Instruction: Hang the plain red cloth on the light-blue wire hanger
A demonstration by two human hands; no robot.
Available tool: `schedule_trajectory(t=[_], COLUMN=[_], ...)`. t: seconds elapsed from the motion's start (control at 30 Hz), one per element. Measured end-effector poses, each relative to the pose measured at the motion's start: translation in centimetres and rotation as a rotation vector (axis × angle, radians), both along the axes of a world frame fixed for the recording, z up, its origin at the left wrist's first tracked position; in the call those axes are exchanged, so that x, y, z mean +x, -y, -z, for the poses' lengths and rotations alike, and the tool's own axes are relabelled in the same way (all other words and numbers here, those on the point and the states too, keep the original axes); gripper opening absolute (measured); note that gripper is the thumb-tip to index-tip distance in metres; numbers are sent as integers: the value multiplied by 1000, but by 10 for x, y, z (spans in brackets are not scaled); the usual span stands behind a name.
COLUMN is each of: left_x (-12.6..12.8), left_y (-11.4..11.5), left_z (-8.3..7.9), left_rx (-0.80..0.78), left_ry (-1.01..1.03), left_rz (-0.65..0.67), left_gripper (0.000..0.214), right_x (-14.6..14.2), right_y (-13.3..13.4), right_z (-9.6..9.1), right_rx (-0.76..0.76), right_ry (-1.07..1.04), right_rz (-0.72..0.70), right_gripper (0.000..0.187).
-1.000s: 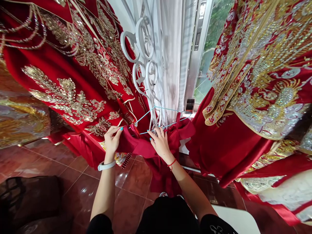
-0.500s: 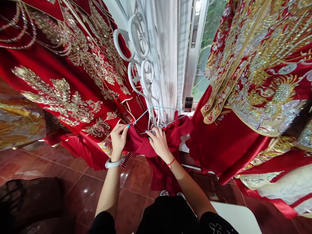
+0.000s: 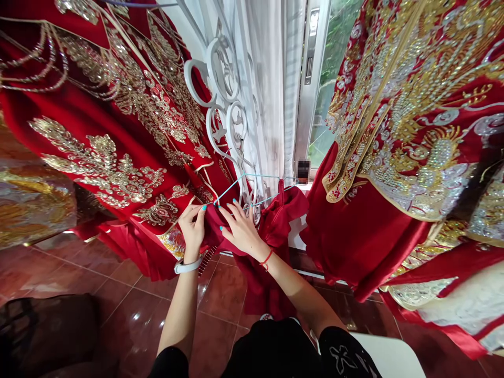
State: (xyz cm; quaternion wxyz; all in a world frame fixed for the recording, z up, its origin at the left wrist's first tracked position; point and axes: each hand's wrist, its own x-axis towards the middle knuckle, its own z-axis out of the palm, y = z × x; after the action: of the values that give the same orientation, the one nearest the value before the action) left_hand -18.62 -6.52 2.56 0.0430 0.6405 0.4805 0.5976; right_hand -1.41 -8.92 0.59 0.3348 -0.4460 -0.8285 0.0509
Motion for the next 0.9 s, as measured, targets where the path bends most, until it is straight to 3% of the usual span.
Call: schedule_trajectory(t=[0.23,0.33,0.47,0.6,0.83,0.9], left_x=[3,3,2,-1,-2,-2], left_y=[-4,-5,-5,-2,2,2], left_z=[11,13,13,10,-4,-8], left_rx=[113,142,146,121,38,-15], left_ry=[199,217,207,167,-46,-126], left_rz=[-164,-181,-176,-195,-153,-79], left_gripper=[30,29,28,29,29,29], right_x=[-13,-17,-31,-40,-36,-35], right_y=[0,-9,-35,-48,-39,-39], right_z=[9,12,10,5,4,5], right_rx=[3,-11,-145,-258,-321,-334], right_ry=[-123,-358,-712,-666,-645,-649], right_rz=[-106,-185,-208,-260,-200,-188], right_gripper=[48,42,36,22,27,27])
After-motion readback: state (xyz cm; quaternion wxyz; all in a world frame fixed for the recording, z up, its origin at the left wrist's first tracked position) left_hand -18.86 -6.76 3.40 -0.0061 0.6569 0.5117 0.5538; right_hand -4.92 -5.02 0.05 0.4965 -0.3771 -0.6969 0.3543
